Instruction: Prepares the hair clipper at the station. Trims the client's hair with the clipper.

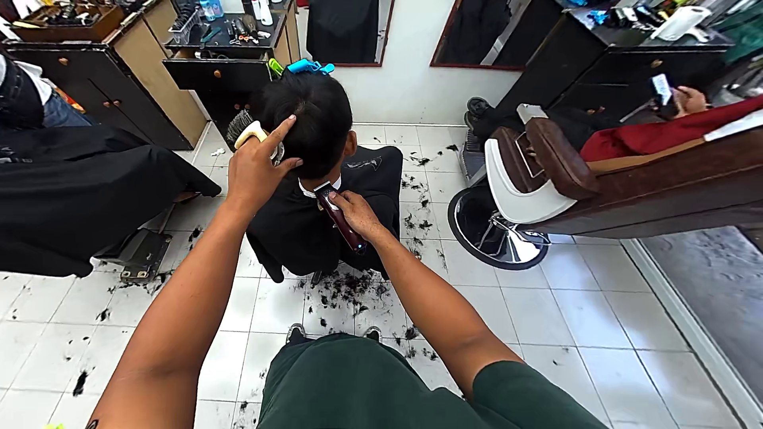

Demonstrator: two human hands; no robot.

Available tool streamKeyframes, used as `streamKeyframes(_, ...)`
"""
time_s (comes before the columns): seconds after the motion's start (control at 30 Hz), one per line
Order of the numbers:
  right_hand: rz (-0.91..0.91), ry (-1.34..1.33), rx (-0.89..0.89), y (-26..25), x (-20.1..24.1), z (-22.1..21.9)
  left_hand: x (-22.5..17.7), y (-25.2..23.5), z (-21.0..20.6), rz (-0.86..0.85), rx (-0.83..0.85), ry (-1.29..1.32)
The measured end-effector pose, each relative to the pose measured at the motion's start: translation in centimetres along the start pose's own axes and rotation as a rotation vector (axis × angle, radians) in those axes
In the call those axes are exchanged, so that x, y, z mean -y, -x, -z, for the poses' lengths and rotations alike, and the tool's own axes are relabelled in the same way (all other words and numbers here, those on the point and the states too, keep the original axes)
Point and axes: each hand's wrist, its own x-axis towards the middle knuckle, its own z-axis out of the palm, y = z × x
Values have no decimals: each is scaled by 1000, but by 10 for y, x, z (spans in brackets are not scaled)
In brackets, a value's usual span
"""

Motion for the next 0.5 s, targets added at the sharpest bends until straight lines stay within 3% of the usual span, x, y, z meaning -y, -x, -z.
streamKeyframes(0.5,-36,-133,-298,13,12,-59,43,-25,3,-222,78,187)
